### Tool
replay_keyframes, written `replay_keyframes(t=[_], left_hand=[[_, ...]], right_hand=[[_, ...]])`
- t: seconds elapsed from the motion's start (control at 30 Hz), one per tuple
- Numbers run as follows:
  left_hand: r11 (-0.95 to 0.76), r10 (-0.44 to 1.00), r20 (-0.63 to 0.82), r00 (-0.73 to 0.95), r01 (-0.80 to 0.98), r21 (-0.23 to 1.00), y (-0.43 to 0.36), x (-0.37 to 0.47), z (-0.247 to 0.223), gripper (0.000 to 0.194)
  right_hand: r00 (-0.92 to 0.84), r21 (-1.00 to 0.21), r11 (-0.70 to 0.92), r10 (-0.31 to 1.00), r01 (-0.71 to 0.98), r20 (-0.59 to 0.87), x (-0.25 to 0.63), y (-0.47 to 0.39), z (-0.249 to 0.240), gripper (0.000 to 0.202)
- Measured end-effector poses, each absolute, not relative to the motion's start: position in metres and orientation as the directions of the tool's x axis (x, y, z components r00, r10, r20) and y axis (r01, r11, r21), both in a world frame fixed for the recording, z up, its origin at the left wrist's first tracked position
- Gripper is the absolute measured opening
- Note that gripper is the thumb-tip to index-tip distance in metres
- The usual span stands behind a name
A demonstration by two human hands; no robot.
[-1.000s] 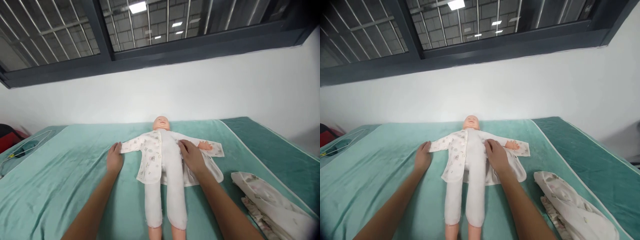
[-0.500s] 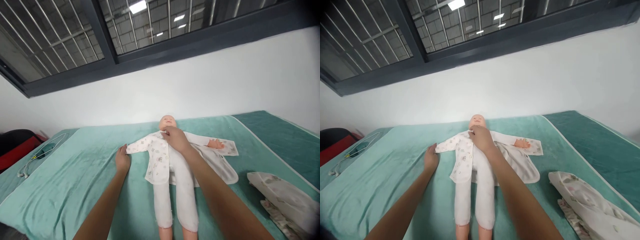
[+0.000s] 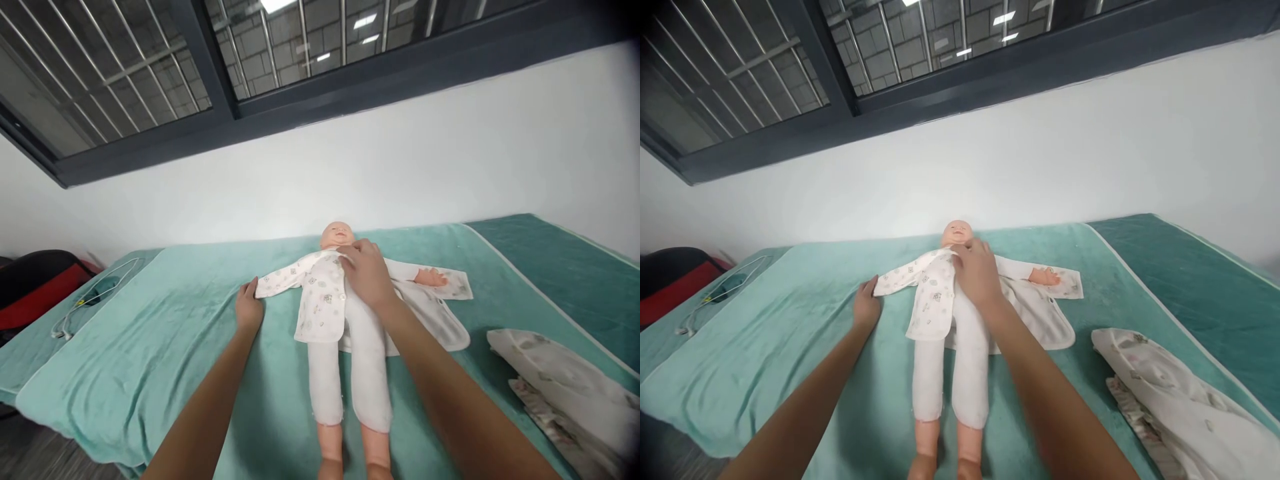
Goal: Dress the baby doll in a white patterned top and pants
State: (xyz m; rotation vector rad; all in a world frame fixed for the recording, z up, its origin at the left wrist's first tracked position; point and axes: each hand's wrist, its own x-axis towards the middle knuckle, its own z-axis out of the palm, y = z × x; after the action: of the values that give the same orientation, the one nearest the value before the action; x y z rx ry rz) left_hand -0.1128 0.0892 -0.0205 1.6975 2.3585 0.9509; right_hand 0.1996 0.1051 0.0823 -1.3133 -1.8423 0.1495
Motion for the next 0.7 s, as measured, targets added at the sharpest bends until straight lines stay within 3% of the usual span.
replay_keyframes(t=[0.07,0.17,0.23,0.3,0.4,0.57,0.7], left_hand=[[0.194,0.881,0.278,-0.383,0.828,0.526,0.089,-0.113,-0.02,0.068],[0.192,0.881,0.281,-0.381,0.831,0.523,0.09,-0.114,-0.02,0.066],[0.194,0.88,0.281,-0.383,0.83,0.523,0.09,-0.115,-0.021,0.065],[0.196,0.878,0.281,-0.388,0.826,0.528,0.091,-0.115,-0.021,0.064],[0.193,0.875,0.283,-0.393,0.819,0.541,0.091,-0.116,-0.022,0.063],[0.18,0.867,0.297,-0.4,0.808,0.561,0.091,-0.118,-0.024,0.063],[0.168,0.863,0.312,-0.397,0.809,0.564,0.091,-0.119,-0.026,0.065]], right_hand=[[-0.298,-0.399,0.57,0.77,0.719,0.564,0.19,0.08,0.098,0.022],[-0.684,-0.318,0.777,0.63,0.544,0.368,0.175,0.047,0.113,0.026],[-0.817,-0.277,0.831,0.541,0.483,0.199,0.169,0.031,0.113,0.032],[-0.828,-0.216,0.822,0.554,0.526,0.089,0.164,0.021,0.109,0.024],[-0.788,-0.134,0.789,0.611,0.599,0.074,0.158,0.012,0.105,0.008],[-0.783,-0.063,0.78,0.622,0.622,-0.034,0.152,0.002,0.118,0.026],[-0.802,-0.072,0.799,0.597,0.597,-0.025,0.163,-0.004,0.127,0.025]])
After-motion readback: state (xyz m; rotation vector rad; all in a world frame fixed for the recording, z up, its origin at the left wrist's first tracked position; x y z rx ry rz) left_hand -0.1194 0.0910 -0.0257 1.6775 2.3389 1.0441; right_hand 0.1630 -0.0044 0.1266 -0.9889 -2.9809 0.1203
